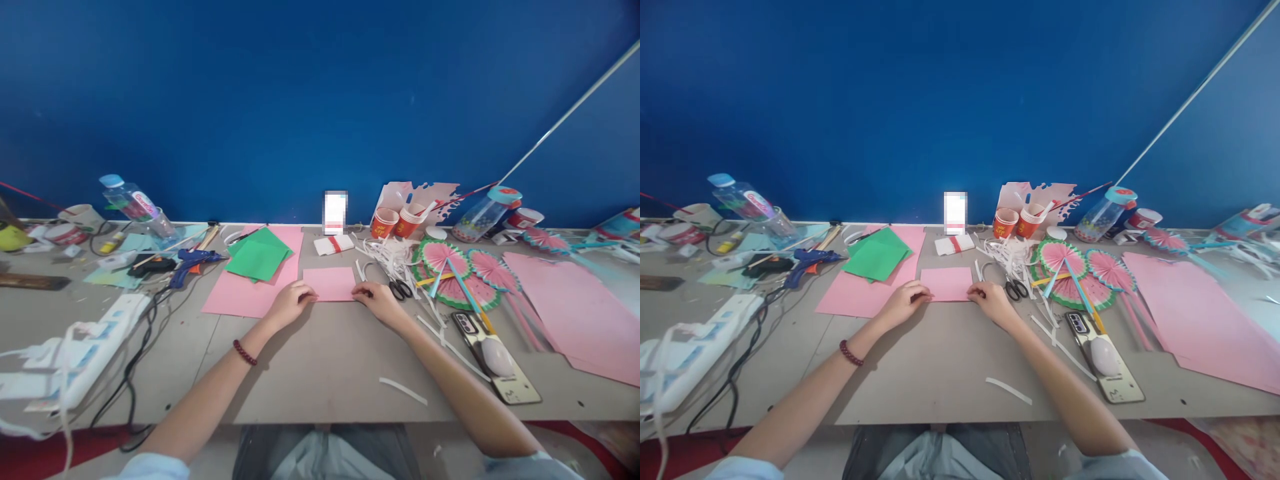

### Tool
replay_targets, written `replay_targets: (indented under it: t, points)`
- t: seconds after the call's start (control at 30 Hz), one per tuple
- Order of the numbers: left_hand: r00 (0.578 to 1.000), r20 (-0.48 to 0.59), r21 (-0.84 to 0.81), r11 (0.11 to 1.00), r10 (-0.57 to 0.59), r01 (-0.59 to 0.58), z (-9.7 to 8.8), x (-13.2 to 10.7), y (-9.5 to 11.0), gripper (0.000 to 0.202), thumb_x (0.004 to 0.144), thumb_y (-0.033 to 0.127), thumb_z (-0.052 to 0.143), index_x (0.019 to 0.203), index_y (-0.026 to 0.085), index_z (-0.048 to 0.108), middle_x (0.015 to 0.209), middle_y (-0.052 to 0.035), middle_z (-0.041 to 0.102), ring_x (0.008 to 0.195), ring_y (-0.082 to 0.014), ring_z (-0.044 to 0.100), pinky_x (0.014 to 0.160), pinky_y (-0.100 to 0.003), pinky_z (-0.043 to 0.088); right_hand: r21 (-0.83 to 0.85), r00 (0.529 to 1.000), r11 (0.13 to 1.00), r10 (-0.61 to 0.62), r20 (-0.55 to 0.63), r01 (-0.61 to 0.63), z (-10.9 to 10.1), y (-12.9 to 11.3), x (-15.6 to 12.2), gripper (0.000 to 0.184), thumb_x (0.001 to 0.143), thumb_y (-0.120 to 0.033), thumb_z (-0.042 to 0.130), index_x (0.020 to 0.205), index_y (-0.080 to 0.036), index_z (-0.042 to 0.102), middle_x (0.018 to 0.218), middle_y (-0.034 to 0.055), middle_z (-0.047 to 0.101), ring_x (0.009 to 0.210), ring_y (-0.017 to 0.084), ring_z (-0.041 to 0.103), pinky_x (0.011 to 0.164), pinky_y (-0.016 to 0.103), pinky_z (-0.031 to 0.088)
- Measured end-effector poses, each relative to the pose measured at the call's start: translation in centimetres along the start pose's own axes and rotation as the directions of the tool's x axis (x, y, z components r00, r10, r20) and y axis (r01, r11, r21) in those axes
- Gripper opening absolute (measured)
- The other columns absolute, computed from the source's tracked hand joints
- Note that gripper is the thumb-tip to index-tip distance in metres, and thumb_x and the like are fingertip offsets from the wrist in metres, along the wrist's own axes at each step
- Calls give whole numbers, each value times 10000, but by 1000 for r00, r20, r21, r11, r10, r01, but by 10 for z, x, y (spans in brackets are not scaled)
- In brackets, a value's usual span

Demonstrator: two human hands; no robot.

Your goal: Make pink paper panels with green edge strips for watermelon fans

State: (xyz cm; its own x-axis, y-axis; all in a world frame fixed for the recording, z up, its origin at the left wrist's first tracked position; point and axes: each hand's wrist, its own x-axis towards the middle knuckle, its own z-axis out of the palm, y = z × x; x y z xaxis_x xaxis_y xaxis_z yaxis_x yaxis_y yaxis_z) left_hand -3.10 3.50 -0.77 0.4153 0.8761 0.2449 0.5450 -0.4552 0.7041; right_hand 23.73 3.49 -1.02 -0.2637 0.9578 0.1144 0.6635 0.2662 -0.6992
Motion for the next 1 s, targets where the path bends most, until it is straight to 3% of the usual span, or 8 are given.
replay_targets:
  t: [0.27,0.63,1.0]
  points:
    - [1000,21,-31,999,-24,24,1,4,-5,152,864,279,580,793,193,684,858,-36,674,811,-168,621,752,-288,483,-53,997,997,63,53,-60,-3,-6,6,173,765,-240,551,719,-190,710,695,26,699,650,172,598,634,262,418]
    - [999,32,-45,999,-15,16,2,4,-9,165,859,303,580,795,198,690,851,-35,666,771,-159,607,710,-278,478,-36,997,997,64,47,-62,-5,-5,8,161,762,-252,589,708,-203,733,778,39,737,729,196,644,691,275,447]
    - [999,45,-67,998,-15,18,-1,4,-4,187,857,321,571,798,187,687,837,-46,659,756,-165,587,706,-292,472,-28,988,996,88,123,-86,-17,-13,11,158,753,-285,605,742,-203,740,772,18,733,703,170,628,668,254,422]
